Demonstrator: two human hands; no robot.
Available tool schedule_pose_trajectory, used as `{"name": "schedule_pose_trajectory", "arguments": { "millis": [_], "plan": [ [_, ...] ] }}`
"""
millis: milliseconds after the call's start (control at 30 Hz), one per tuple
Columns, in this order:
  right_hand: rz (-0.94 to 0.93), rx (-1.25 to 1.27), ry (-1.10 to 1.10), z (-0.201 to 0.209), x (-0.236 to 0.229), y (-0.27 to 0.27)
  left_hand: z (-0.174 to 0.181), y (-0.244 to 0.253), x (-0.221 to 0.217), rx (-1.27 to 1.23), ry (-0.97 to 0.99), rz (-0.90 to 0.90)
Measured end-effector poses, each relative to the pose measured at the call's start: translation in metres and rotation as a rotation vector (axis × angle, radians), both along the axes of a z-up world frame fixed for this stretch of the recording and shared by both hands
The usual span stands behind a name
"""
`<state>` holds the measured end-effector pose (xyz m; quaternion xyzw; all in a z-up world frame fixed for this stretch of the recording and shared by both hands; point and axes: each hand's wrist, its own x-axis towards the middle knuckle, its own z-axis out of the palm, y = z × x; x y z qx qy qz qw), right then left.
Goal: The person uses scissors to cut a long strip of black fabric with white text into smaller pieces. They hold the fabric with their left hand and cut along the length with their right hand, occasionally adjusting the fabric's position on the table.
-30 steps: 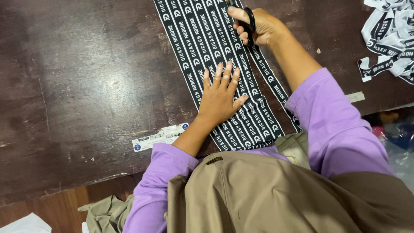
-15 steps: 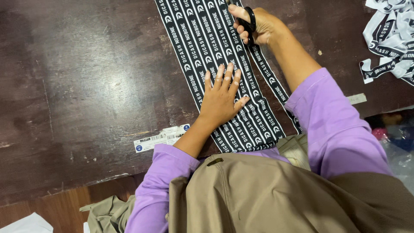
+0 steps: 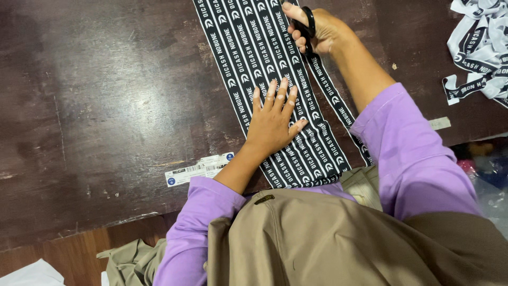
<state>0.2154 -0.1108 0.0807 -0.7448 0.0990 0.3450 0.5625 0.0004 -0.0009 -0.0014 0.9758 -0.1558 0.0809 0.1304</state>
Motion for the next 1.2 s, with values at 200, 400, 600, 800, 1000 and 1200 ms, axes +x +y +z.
{"name": "schedule_pose_trajectory", "arguments": {
  "millis": [200,400,600,800,1000,1200],
  "plan": [
    [-0.004,0.062,-0.032,-0.022,0.013,-0.004,0.001,0.0,0.001,-0.007,0.028,-0.006],
    [0.017,0.014,0.0,-0.007,0.007,0.0,0.001,0.0,0.001,-0.015,0.022,-0.003],
    [-0.005,-0.024,-0.022,-0.006,0.009,0.004,0.002,0.001,0.001,-0.003,0.031,-0.012],
    [0.017,0.055,0.006,-0.015,0.014,-0.002,0.001,0.001,0.0,-0.003,-0.031,-0.01],
    [0.116,0.094,0.003,-0.028,-0.017,-0.034,-0.007,0.0,0.001,-0.019,-0.011,-0.011],
    [0.029,0.248,-0.027,-0.04,-0.059,-0.092,-0.01,-0.001,0.002,-0.148,0.063,-0.03]
  ]
}}
